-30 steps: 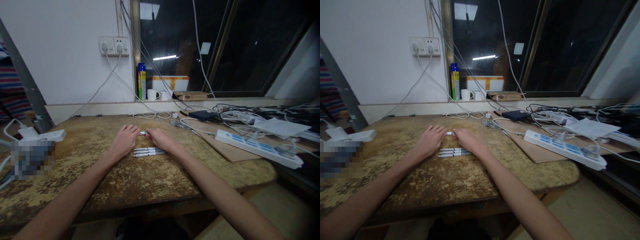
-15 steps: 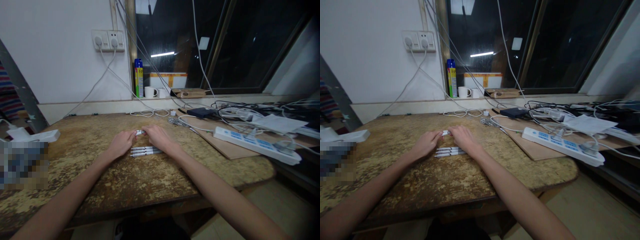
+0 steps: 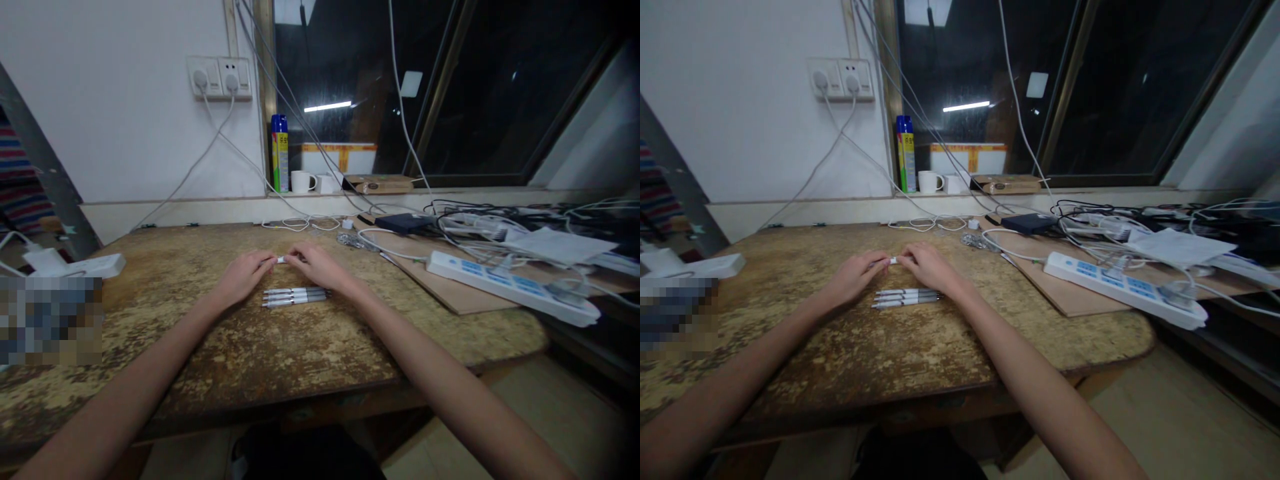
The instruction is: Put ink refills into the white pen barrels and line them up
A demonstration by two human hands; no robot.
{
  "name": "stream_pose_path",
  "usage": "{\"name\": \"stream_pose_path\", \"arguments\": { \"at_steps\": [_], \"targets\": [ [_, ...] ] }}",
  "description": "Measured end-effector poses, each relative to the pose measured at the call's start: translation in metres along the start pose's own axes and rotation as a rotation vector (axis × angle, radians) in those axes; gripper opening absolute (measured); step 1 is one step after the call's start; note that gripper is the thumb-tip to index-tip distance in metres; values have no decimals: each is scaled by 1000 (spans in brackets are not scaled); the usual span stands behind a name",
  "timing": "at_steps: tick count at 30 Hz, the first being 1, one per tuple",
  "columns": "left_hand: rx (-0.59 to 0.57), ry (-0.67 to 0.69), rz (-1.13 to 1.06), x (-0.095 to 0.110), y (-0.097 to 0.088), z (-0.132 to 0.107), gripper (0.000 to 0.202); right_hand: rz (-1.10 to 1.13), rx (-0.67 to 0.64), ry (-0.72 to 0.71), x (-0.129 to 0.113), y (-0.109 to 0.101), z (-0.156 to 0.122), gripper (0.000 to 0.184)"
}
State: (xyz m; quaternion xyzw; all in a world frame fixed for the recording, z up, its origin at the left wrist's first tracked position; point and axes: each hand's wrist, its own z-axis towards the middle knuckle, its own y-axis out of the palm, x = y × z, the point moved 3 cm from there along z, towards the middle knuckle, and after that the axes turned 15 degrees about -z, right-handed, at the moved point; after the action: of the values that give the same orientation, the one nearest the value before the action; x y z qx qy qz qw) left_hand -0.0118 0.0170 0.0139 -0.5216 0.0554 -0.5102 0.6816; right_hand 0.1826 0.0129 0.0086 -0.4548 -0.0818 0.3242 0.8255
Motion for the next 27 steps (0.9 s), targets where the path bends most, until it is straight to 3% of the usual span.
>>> {"name": "stream_pose_path", "arguments": {
  "at_steps": [11,15,21,25,27],
  "targets": [
    [73,78,30,0,-10,4,38,219,-11,38,-1,-9,3,21],
    [112,72,10,6,-15,5,38,341,66,46,-3,-13,6,15],
    [110,39,-6,5,-13,4,38,441,-4,98,-1,-7,6,20],
    [116,38,0,4,-12,3,40,509,77,82,1,-6,7,15],
    [109,26,12,6,-11,2,41,573,55,105,1,-3,7,17]
  ]
}}
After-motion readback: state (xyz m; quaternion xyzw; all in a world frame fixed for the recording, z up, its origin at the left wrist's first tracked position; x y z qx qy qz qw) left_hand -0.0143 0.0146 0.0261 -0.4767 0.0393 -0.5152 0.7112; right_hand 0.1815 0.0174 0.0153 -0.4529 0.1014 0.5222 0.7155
